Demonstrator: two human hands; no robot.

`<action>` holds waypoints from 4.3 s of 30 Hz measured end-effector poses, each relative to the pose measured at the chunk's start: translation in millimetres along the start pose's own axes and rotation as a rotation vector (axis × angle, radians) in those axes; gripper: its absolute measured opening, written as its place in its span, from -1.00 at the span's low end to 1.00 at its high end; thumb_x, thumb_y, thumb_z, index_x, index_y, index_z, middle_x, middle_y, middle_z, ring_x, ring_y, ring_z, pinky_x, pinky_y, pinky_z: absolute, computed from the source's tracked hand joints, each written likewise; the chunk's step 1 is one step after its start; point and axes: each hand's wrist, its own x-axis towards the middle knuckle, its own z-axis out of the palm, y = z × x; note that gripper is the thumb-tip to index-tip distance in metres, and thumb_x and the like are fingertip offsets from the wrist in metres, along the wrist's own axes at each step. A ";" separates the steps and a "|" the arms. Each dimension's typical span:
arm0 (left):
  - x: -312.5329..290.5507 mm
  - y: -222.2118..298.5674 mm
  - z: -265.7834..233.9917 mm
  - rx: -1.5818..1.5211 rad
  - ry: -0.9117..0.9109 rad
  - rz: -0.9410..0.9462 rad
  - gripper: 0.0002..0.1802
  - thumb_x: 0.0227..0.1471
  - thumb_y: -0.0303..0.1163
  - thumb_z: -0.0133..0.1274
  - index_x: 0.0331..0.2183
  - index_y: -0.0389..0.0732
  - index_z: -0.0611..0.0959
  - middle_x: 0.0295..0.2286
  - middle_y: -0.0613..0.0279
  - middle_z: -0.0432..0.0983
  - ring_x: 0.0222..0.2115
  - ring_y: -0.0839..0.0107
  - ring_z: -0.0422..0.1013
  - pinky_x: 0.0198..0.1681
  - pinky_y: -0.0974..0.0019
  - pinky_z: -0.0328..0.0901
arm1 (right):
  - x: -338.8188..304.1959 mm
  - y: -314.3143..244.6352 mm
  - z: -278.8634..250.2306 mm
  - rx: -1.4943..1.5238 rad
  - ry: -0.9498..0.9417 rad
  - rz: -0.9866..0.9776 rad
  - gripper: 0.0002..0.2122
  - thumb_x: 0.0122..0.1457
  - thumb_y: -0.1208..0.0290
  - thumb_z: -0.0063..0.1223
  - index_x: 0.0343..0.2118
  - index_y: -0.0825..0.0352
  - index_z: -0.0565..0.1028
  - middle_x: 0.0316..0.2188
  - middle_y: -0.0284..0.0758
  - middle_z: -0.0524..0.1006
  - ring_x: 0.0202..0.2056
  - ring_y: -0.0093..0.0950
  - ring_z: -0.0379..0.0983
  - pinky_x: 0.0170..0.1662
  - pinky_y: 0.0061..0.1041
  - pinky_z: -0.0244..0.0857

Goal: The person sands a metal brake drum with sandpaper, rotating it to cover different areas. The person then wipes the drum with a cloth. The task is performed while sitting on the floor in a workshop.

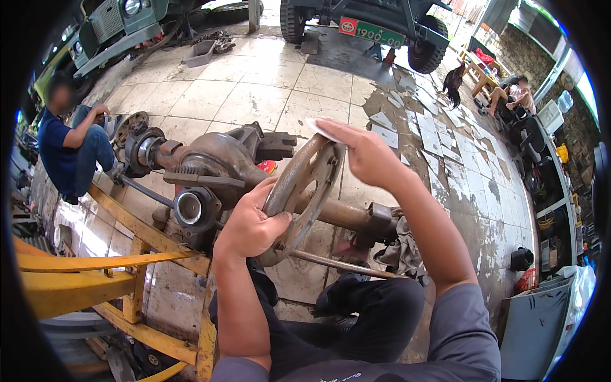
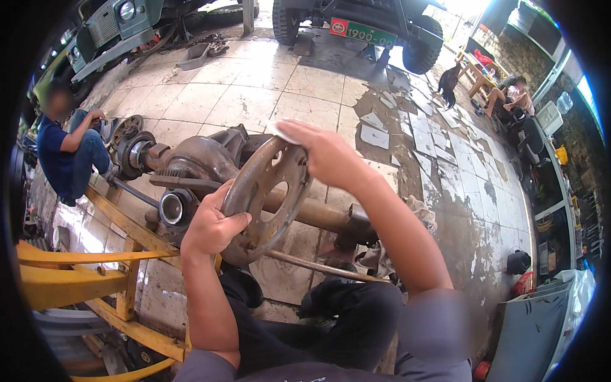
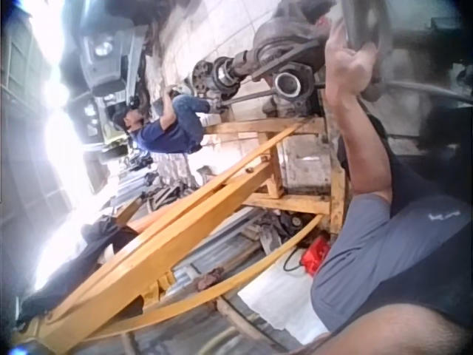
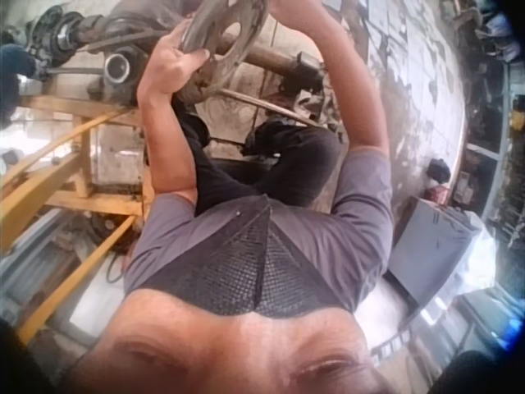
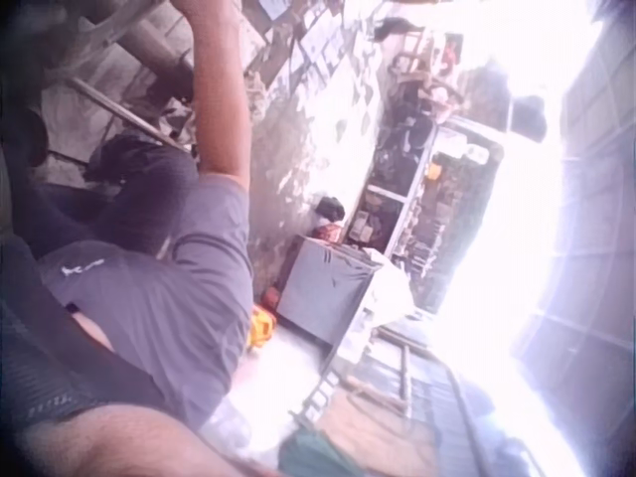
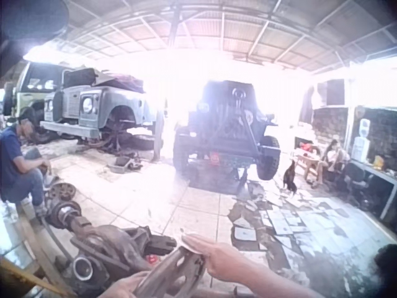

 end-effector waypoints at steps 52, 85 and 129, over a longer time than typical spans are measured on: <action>-4.2 2.4 -3.4 0.063 0.145 -0.060 -0.50 -0.09 -0.66 0.09 -0.02 -0.45 0.55 -0.19 0.20 0.60 -0.20 0.48 0.48 -0.04 0.43 0.29 | -29.0 95.9 61.0 0.496 0.239 0.231 -0.34 -0.03 0.78 -0.19 0.21 0.20 0.40 -0.04 -0.11 0.58 -0.13 -0.27 0.51 0.01 -0.46 0.34; 2.0 5.2 -2.8 0.042 0.015 -0.025 -0.43 -0.06 -0.65 0.05 0.07 -0.40 0.49 -0.19 0.29 0.56 -0.22 0.60 0.42 -0.10 0.47 0.28 | -11.6 -2.0 19.1 0.079 0.196 -0.108 -0.30 -0.10 0.84 -0.13 0.21 0.25 0.38 0.18 -0.11 0.40 0.25 -0.20 0.26 0.28 -0.32 0.21; 3.5 4.0 -1.4 -0.062 -0.050 -0.045 -0.37 -0.03 -0.66 0.05 0.14 -0.38 0.43 -0.14 0.26 0.54 -0.16 0.58 0.41 -0.04 0.44 0.30 | -8.3 -24.2 4.9 -0.094 0.091 -0.068 -0.38 -0.03 0.83 -0.16 0.19 0.34 0.39 0.17 -0.08 0.40 0.25 -0.15 0.26 0.34 -0.21 0.09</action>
